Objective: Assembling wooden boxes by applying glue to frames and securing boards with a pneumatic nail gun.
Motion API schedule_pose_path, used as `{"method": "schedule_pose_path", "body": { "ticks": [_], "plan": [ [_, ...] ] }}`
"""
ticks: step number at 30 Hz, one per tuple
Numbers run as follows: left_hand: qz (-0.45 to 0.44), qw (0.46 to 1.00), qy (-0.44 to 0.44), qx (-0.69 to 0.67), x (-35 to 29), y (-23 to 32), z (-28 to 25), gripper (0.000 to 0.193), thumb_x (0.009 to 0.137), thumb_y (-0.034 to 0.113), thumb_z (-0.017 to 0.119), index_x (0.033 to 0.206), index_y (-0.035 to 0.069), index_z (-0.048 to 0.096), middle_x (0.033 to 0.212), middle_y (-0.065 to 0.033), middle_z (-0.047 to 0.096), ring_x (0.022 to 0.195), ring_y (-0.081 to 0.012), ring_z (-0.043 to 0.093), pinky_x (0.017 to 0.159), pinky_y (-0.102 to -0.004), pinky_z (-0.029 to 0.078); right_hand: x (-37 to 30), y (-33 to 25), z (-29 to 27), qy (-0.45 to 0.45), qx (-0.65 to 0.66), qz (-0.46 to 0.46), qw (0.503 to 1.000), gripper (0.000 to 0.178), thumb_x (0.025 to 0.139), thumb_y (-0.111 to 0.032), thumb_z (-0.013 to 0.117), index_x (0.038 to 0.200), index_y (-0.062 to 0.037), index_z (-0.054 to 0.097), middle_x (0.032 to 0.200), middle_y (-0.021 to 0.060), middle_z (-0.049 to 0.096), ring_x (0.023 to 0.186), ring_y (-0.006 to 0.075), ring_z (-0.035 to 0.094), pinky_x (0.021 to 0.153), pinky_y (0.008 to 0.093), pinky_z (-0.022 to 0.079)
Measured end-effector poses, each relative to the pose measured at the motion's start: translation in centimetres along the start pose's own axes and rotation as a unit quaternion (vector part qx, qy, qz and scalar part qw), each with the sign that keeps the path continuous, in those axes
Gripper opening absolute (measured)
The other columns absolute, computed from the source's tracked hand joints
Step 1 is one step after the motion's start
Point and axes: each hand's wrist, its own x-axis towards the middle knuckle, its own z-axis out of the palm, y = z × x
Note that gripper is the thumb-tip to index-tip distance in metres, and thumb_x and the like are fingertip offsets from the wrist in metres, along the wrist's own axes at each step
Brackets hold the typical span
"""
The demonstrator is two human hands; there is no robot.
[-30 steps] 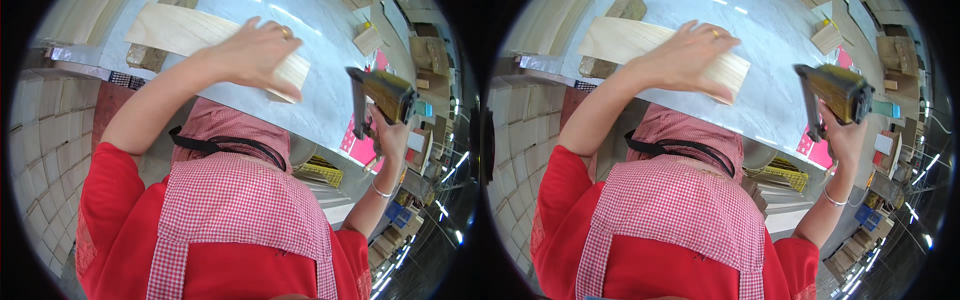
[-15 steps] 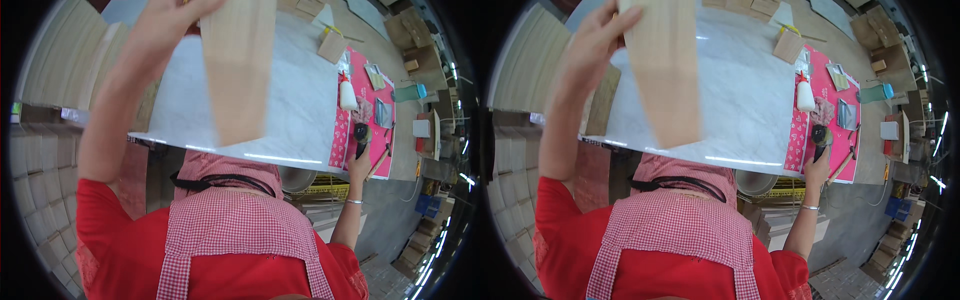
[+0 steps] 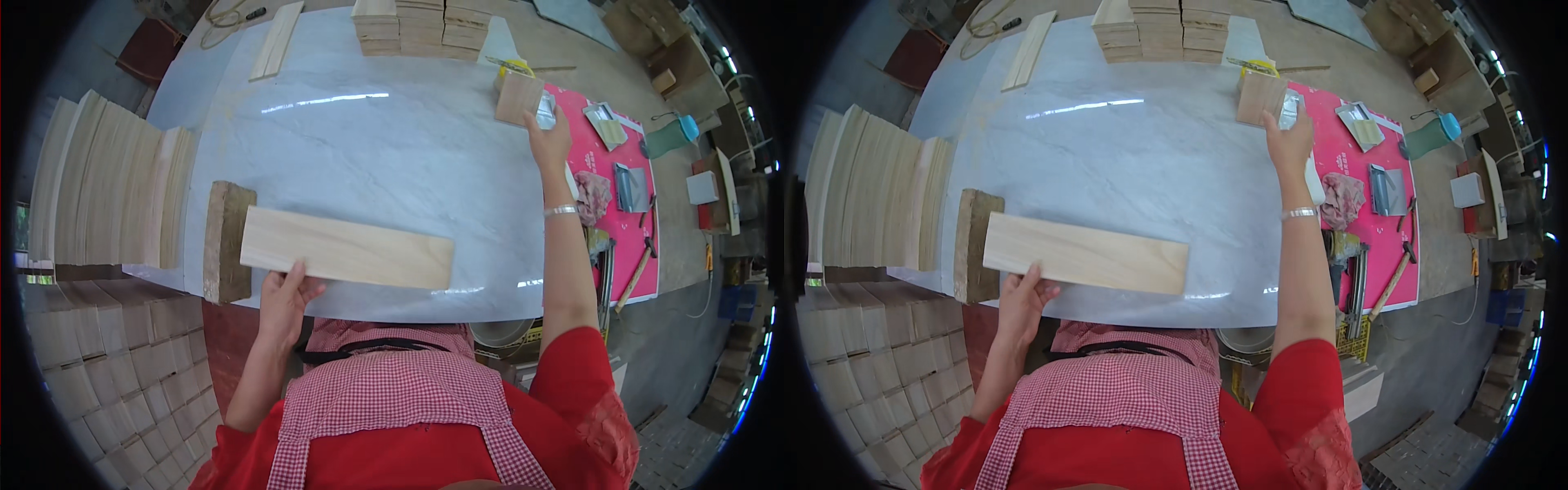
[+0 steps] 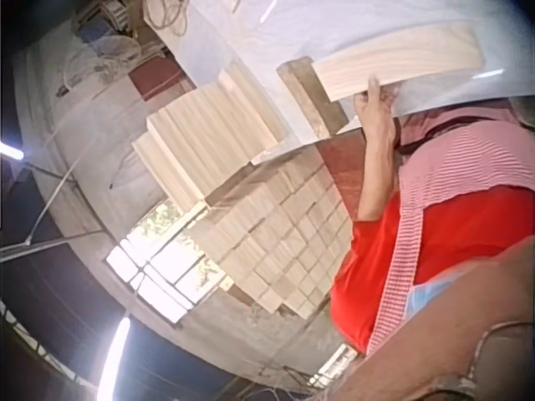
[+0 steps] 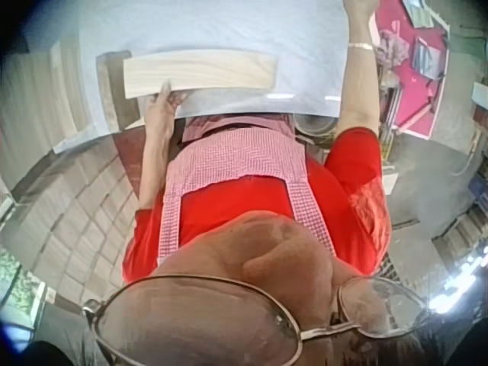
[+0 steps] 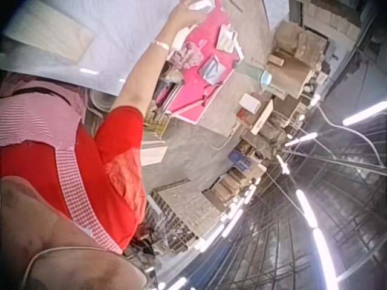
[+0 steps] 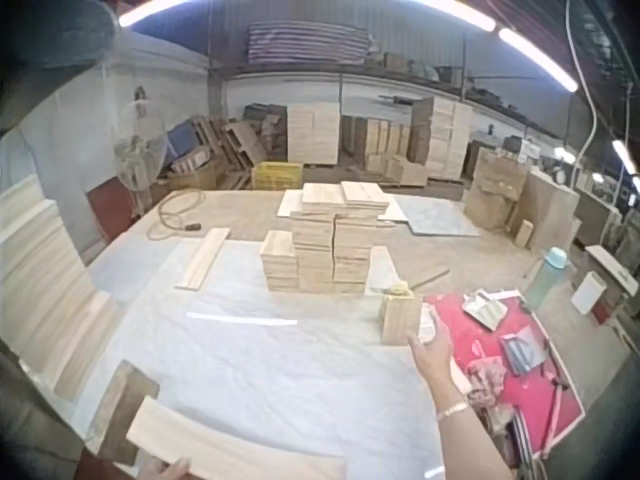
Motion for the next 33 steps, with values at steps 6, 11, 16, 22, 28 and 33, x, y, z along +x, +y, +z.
{"method": "schedule_pose_path", "body": {
  "ticks": [6, 11, 16, 22, 28, 33],
  "plan": [
    [-0.109, 0.992, -0.054, 0.035, -2.9, -0.8, -2.1, 0.026, 0.102, 0.021, 0.056, 0.119, 0.002, 0.054, 0.108, -0.0106, 0.066, 0.094, -0.0189, 0.068, 0.076, -0.0315, 0.057, 1.4, 0.0, 3.7, -0.043, 0.063, 0.096, 0.993, 0.061, 0.076, -0.031, 0.08, 0.12, 0.0044, 0.057, 0.105, 0.022, 0.066, 0.084, 0.0331, 0.067, 0.078, 0.0411, 0.054],
    [-0.068, 0.969, -0.183, 0.152, -4.1, -1.3, -0.9, 0.021, 0.098, 0.017, 0.061, 0.113, 0.002, 0.058, 0.108, -0.0105, 0.066, 0.095, -0.0185, 0.067, 0.079, -0.0307, 0.056, -5.6, -2.0, -2.7, -0.016, 0.209, -0.034, 0.977, 0.028, 0.081, -0.01, 0.076, 0.099, -0.0009, 0.057, 0.083, 0.0092, 0.058, 0.068, 0.0198, 0.057, 0.059, 0.0303, 0.048],
    [0.357, 0.737, -0.281, 0.501, -1.4, -1.5, 5.7, 0.052, 0.081, 0.024, 0.079, 0.125, 0.006, 0.059, 0.119, -0.015, 0.062, 0.112, -0.0304, 0.058, 0.095, -0.041, 0.047, -13.9, -3.5, -8.7, 0.008, 0.205, -0.106, 0.973, 0.028, 0.073, 0.01, 0.067, 0.095, -0.0021, 0.056, 0.088, 0.0111, 0.056, 0.067, 0.0224, 0.058, 0.056, 0.0331, 0.049],
    [0.501, 0.498, -0.251, 0.661, 3.6, -3.7, 14.2, 0.09, 0.062, 0.047, 0.086, 0.135, 0.008, 0.051, 0.128, -0.0159, 0.054, 0.121, -0.0341, 0.048, 0.102, -0.0481, 0.035, -20.2, -3.4, -13.2, -0.032, 0.173, -0.044, 0.983, 0.031, 0.072, 0.007, 0.066, 0.101, -0.0024, 0.057, 0.094, 0.0124, 0.057, 0.069, 0.0271, 0.06, 0.057, 0.0354, 0.051],
    [0.42, 0.486, -0.275, 0.715, 3.2, -2.5, 14.7, 0.093, 0.057, 0.048, 0.087, 0.133, 0.007, 0.053, 0.12, -0.014, 0.056, 0.11, -0.032, 0.054, 0.094, -0.0425, 0.04, -26.0, -5.6, -15.3, -0.112, 0.205, 0.024, 0.972, 0.047, 0.076, 0.001, 0.065, 0.122, -0.0029, 0.056, 0.096, 0.0152, 0.058, 0.073, 0.0338, 0.062, 0.061, 0.0392, 0.053],
    [0.471, 0.536, -0.287, 0.638, 0.5, 1.5, 14.2, 0.086, 0.056, 0.041, 0.086, 0.128, 0.006, 0.054, 0.118, -0.0139, 0.056, 0.106, -0.0315, 0.055, 0.089, -0.0412, 0.041, -27.5, -8.5, -14.3, -0.137, 0.257, -0.013, 0.957, 0.069, 0.077, -0.002, 0.064, 0.142, -0.0021, 0.041, 0.099, 0.0175, 0.06, 0.077, 0.0373, 0.064, 0.062, 0.0436, 0.053]
  ]
}}
